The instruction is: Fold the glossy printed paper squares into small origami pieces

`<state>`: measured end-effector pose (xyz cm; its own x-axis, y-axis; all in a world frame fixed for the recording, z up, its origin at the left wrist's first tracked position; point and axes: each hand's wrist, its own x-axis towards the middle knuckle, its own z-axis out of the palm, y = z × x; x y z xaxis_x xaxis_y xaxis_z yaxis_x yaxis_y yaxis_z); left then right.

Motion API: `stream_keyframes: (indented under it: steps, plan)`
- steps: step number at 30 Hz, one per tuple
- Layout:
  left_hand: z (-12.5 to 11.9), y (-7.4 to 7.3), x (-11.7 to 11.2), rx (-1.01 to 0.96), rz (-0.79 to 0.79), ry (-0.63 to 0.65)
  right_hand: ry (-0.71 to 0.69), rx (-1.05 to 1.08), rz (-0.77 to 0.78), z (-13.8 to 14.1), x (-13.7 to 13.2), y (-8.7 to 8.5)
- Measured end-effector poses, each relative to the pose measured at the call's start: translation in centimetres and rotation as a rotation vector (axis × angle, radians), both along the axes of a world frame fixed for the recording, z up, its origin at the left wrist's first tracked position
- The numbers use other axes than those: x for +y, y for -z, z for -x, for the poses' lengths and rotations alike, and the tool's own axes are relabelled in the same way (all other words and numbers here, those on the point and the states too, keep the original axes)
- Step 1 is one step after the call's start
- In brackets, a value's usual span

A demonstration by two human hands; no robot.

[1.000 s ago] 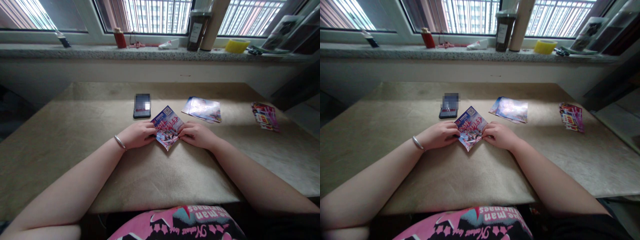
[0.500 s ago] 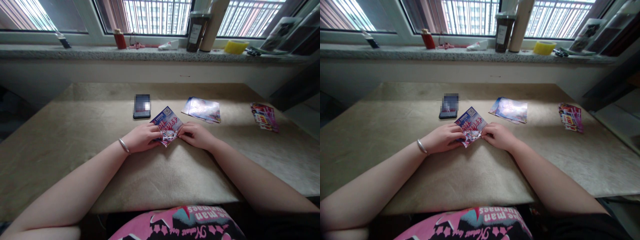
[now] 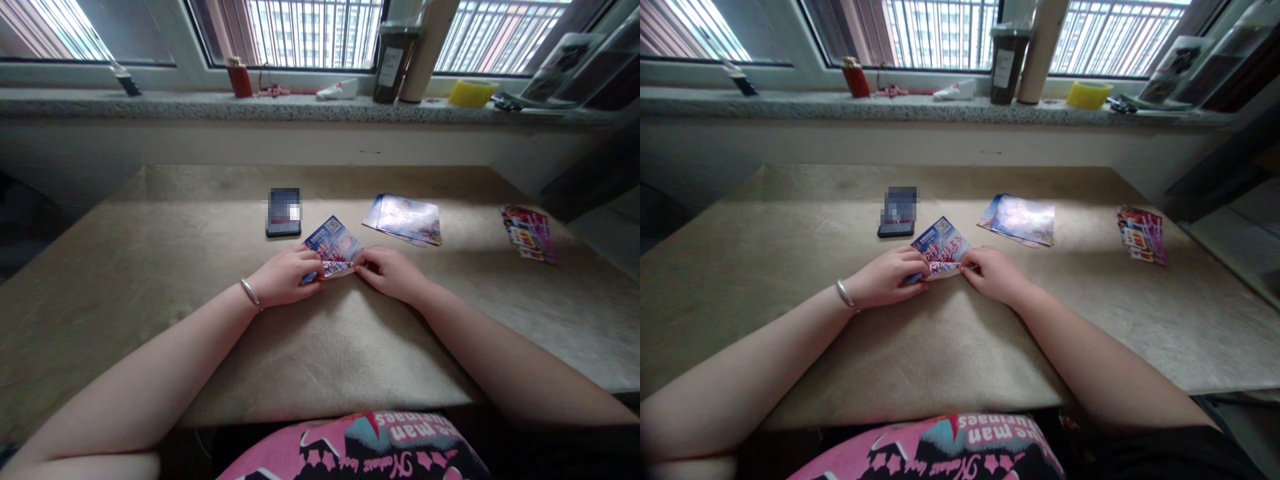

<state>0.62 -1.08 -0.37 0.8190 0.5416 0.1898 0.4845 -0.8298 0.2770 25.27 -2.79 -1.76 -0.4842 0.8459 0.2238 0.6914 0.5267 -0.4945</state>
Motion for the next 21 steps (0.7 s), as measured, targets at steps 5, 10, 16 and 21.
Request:
stream_keyframes:
  steps: [5, 10, 16, 21]
  plan:
    - [-1.1, 0.0, -0.4, -0.029, 0.038, -0.103, 0.069, -0.069, -0.051, 0.7, -0.3, 0.0]
    - [-1.6, 0.1, -0.7, -0.063, 0.122, -0.188, 0.022, -0.062, -0.049, 0.6, -0.3, -0.1]
    - [-1.2, 0.2, -0.4, -0.073, 0.197, -0.350, -0.034, -0.044, -0.038, 0.6, -0.5, 0.0]
    - [-0.9, 0.5, 0.1, -0.038, 0.168, -0.367, -0.016, -0.044, -0.037, 0.6, -0.5, 0.1]
